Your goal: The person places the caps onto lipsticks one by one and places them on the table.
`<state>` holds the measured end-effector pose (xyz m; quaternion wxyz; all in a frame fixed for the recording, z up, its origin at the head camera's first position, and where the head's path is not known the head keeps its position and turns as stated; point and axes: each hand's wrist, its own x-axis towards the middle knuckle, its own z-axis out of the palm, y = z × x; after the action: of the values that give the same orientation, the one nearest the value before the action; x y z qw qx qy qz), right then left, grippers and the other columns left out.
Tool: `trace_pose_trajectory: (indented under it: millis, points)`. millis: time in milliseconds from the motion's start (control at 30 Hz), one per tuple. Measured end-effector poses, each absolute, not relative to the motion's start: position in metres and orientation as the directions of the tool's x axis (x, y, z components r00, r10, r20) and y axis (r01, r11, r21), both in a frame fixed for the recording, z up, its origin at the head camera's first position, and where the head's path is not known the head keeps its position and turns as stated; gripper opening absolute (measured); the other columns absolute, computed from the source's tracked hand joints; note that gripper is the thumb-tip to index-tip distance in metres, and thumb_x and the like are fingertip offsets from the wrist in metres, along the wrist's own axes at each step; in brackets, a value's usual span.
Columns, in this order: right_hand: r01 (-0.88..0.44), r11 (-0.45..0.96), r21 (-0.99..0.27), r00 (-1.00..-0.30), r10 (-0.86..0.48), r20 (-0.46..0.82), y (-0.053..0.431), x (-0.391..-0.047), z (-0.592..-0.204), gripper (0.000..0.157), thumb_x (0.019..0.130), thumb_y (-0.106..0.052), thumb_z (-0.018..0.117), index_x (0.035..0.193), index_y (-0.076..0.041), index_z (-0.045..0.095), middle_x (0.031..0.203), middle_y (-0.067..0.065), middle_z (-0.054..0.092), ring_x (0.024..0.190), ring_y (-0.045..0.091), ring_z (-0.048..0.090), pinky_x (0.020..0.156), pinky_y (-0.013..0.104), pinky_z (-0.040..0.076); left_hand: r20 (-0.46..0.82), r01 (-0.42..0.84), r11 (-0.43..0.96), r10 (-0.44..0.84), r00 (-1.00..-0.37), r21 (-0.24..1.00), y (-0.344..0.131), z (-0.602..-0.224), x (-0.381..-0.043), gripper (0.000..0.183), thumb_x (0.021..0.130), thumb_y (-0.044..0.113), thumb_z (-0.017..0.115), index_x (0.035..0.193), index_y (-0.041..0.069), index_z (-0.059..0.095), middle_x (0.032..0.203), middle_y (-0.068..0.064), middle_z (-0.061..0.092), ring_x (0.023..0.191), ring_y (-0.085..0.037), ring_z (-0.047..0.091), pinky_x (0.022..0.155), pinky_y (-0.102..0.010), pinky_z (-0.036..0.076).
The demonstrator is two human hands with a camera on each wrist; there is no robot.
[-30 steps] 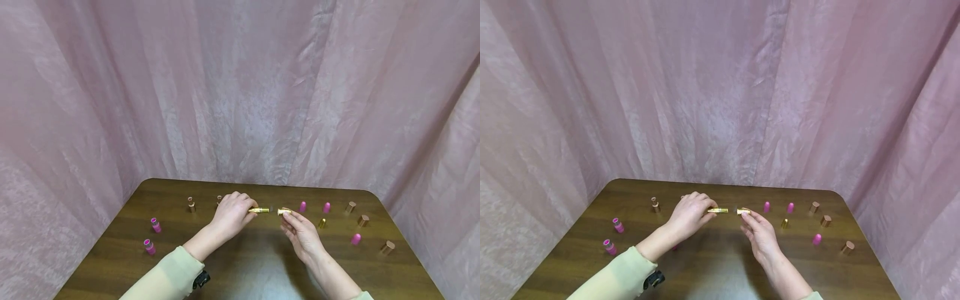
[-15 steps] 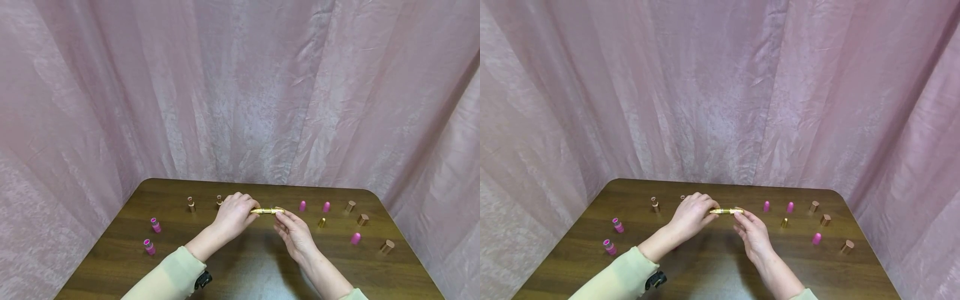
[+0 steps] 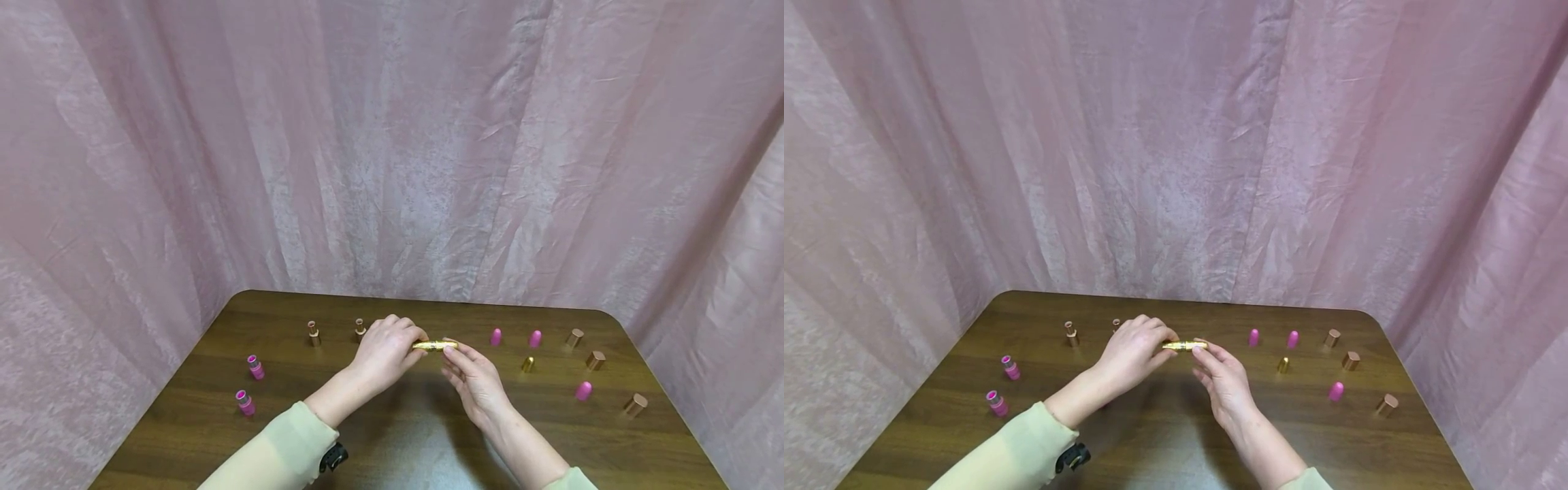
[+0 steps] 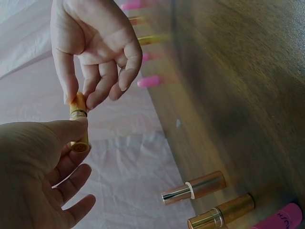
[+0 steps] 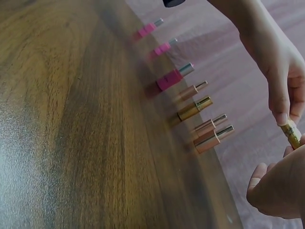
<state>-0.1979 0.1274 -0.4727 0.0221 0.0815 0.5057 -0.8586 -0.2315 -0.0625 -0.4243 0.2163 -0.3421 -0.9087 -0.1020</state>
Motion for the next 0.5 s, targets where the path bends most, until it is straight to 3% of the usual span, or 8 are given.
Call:
trace_pose_trajectory:
  millis: [233,500]
  points:
    - [0.125,-0.477,-0.870,-0.986,0.040,-0.163,0.1249,-0.1985,-0.4717,0.006,0.097,-0.008,0.068,0.101,-0.012,0.070,0.097,-0.003,0.068,0.099,0.018,0.061,0.097,0.040,0.049,0.462,0.668,0.743,0.580,-0.671,0.038,-0.0600,-0.4237,-0.2316,0.017,0.089,0.032,0.081,0.102,0.021,0.076,0.097,0.009,0.068,0.090,-0.015,0.060,0.082,-0.036,0.051]
    - [0.127,-0.474,-0.871,-0.986,0.037,-0.164,0.1248,-0.1964,-0.4704,0.005,0.098,-0.008,0.067,0.103,-0.010,0.069,0.097,-0.002,0.068,0.094,0.014,0.061,0.090,0.032,0.052,0.483,0.690,0.724,0.597,-0.640,0.019,-0.0574,-0.4245,-0.2310,0.018,0.090,0.031,0.080,0.103,0.019,0.076,0.098,0.007,0.068,0.092,-0.015,0.061,0.086,-0.036,0.051]
